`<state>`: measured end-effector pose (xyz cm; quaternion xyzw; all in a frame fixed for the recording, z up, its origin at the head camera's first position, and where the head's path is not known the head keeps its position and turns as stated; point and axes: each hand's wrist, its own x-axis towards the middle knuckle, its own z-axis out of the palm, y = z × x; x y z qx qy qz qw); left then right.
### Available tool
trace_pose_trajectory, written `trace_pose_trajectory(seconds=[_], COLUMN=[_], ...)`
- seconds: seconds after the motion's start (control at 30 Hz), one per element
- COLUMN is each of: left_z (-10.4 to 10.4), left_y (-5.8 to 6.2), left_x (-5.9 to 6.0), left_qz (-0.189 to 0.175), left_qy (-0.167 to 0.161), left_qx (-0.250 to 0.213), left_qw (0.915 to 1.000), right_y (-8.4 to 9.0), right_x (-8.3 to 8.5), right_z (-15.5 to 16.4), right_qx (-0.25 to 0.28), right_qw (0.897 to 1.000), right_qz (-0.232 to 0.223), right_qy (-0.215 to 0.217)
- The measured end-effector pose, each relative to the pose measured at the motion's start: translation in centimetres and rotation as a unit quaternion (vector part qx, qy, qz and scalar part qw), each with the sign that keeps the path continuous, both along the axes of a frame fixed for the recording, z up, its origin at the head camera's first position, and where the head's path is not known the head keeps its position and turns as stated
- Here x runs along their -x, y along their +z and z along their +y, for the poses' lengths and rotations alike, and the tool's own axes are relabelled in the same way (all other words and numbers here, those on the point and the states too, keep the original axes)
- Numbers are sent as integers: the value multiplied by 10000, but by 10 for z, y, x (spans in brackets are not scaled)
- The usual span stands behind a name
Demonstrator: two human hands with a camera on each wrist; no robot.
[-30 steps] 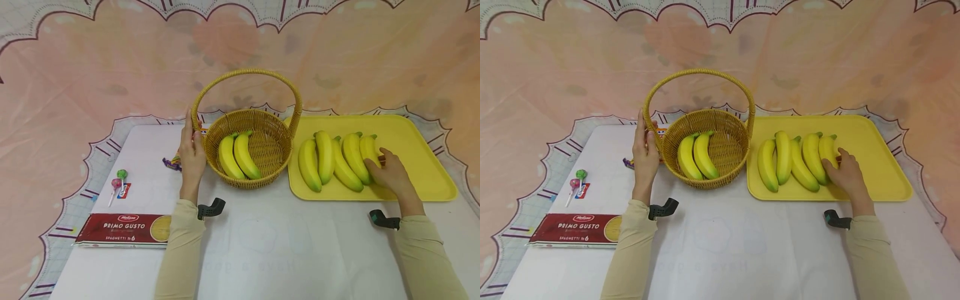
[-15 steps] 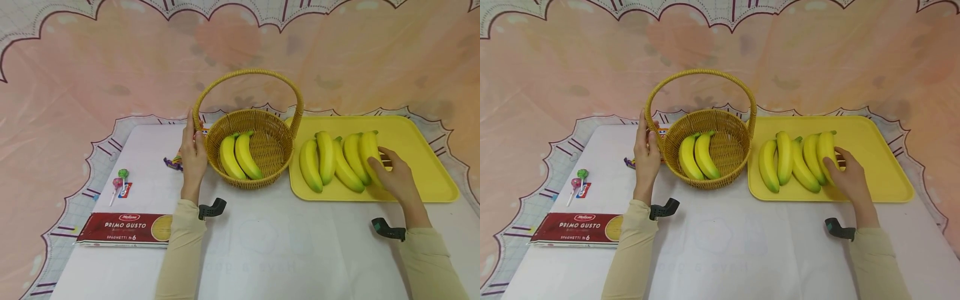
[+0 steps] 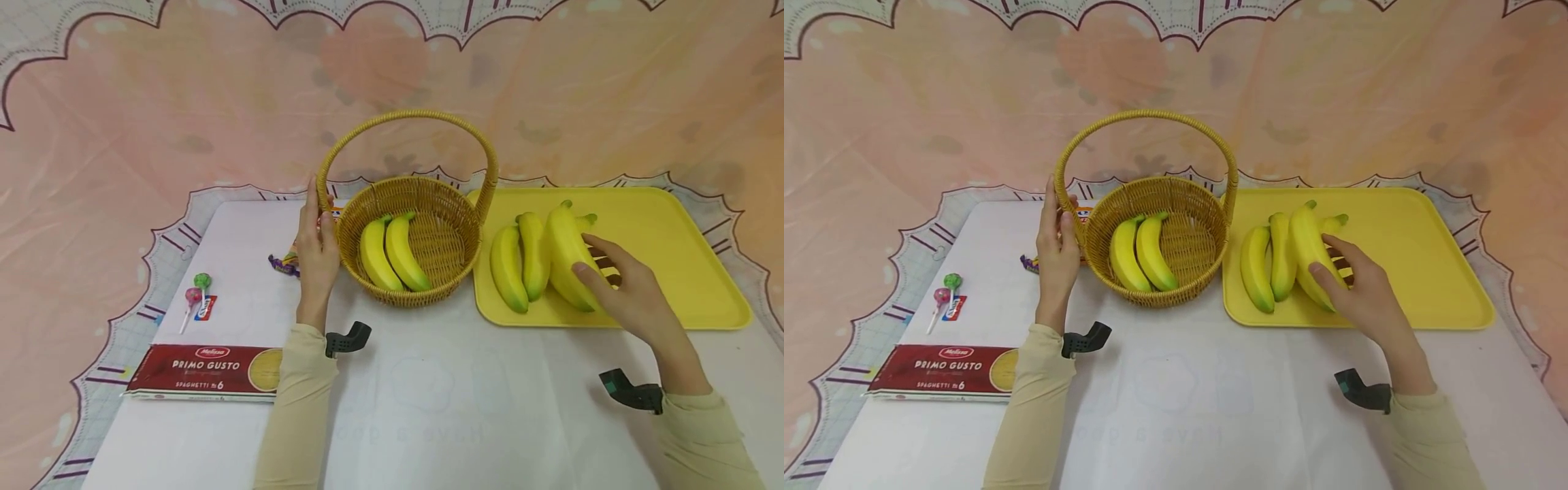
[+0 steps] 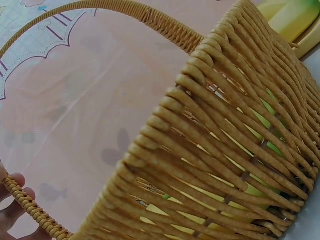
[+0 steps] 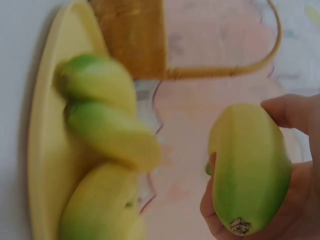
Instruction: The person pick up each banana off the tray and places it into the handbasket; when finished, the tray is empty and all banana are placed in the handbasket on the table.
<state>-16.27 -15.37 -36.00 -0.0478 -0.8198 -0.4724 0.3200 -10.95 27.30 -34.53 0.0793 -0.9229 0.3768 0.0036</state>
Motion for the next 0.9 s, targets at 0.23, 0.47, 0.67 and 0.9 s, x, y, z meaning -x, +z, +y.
trace_pose_trajectory(seconds=[0.23,0.47,0.67,0.9], left_z=[0,-1,-1,-2], left_y=[0,0,0,1], left_x=[0,0,0,-1], left_qz=[-3,7,12,-64], left_qy=[-70,-75,-96,-55], left_qx=[-35,7,-3,-9], left_qw=[10000,10000,10000,10000], right_y=[20,36,43,50], right_x=[-5,8,34,70], right_z=[-29,-64,-93,-124], right_qx=[-209,-597,-982,-1374], right_qw=[9959,9882,9800,9645], right_qz=[176,-23,-296,-689], right_qy=[859,1413,1708,2149])
